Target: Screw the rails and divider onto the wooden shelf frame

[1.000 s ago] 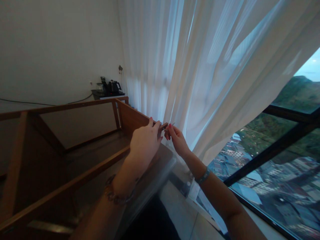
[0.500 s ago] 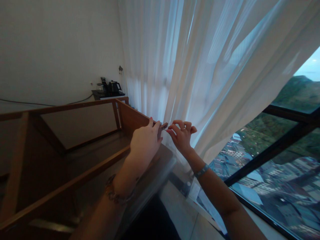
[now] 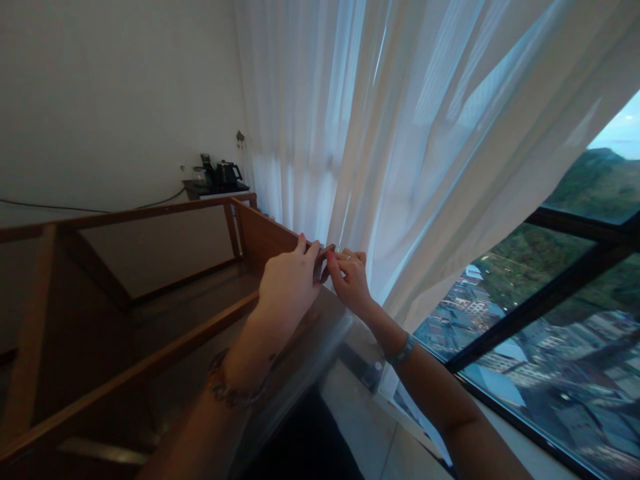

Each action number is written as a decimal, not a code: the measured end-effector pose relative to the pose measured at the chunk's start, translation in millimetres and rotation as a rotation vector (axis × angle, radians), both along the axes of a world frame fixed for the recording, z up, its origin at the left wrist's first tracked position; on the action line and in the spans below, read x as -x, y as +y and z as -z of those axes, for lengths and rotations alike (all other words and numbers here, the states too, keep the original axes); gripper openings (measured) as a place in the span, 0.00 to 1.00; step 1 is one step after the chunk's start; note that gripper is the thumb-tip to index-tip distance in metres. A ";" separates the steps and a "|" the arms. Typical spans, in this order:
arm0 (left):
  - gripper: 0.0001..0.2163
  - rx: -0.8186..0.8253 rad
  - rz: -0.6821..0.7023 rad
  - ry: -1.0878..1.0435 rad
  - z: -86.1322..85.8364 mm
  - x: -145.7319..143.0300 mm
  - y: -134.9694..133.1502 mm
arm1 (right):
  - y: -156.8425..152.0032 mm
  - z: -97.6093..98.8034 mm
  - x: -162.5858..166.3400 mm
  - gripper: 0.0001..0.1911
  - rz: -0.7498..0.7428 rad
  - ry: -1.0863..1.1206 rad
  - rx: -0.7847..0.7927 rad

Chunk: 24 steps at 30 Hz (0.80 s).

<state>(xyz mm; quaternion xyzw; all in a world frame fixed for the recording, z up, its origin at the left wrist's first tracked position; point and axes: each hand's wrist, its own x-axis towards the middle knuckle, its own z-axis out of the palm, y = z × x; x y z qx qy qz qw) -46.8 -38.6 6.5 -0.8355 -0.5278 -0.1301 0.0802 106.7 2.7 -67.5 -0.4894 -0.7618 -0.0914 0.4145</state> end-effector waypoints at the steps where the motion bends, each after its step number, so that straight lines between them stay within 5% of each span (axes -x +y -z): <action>1: 0.19 0.004 -0.003 0.002 0.0 -0.1 0.0 | -0.9 -1.2 -0.3 0.33 -0.015 0.012 0.016; 16: 0.21 0.053 -0.025 0.018 -3.3 -2.2 -2.7 | -2.6 -7.6 -1.4 0.39 -0.155 0.060 0.237; 20: 0.20 0.049 -0.027 -0.005 -1.1 -2.1 -0.9 | -6.1 -11.9 -7.6 0.29 0.001 0.001 0.084; 24: 0.22 0.069 -0.042 -0.020 0.7 -2.4 1.1 | -7.0 -17.2 -21.9 0.15 0.123 -0.451 -0.337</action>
